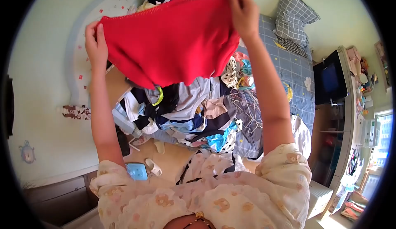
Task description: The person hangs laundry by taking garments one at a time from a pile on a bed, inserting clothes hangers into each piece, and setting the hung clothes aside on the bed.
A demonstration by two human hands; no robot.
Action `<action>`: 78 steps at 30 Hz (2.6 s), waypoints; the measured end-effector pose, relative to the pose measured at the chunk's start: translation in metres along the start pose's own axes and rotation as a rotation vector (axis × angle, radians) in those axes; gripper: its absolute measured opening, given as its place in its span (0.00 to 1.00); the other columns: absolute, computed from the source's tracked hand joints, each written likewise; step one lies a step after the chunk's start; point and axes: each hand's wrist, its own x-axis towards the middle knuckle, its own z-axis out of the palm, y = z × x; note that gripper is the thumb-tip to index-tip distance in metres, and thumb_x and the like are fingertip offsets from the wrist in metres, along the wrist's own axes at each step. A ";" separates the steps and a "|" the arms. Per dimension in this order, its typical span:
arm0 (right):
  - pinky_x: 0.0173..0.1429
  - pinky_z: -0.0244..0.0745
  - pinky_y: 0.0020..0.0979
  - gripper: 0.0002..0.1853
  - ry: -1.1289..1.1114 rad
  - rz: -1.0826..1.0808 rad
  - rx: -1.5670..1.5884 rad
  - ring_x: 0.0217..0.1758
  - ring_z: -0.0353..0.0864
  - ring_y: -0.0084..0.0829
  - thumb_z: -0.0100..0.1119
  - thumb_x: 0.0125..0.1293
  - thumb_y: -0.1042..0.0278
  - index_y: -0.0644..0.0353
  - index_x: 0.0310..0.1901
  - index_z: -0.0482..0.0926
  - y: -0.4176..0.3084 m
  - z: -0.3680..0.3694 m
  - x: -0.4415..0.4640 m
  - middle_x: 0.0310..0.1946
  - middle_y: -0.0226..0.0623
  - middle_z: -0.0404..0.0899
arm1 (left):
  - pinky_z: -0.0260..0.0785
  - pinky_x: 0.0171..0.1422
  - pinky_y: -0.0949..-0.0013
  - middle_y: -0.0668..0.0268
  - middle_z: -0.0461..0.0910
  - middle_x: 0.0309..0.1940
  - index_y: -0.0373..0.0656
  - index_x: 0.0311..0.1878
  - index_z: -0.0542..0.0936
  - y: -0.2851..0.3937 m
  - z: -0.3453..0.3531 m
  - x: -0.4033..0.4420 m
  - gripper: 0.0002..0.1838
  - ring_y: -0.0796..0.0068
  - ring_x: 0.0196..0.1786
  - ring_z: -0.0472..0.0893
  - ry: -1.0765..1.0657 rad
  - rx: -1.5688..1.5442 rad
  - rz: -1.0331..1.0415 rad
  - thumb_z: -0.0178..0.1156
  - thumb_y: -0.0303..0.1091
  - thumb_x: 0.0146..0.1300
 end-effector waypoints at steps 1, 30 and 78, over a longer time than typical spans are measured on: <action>0.32 0.67 0.26 0.07 -0.009 0.024 -0.083 0.26 0.67 0.20 0.53 0.67 0.70 0.65 0.41 0.76 -0.021 -0.015 0.012 0.19 0.38 0.71 | 0.69 0.49 0.70 0.61 0.79 0.38 0.38 0.46 0.74 0.016 -0.010 0.009 0.10 0.69 0.40 0.77 0.032 0.013 0.037 0.53 0.36 0.71; 0.45 0.72 0.38 0.10 -0.665 0.828 0.116 0.42 0.78 0.51 0.54 0.66 0.66 0.64 0.42 0.75 0.046 -0.189 -0.412 0.35 0.52 0.79 | 0.62 0.52 0.54 0.54 0.69 0.37 0.45 0.35 0.74 0.098 0.029 -0.441 0.09 0.51 0.45 0.71 -0.776 0.484 -0.355 0.57 0.23 0.49; 0.51 0.74 0.44 0.21 -2.809 0.989 -1.023 0.47 0.81 0.37 0.65 0.56 0.49 0.48 0.50 0.82 0.188 -0.441 -0.454 0.45 0.33 0.81 | 0.68 0.38 0.60 0.50 0.76 0.26 0.34 0.34 0.73 0.171 0.082 -0.437 0.10 0.52 0.30 0.76 -0.239 0.291 -0.782 0.59 0.32 0.56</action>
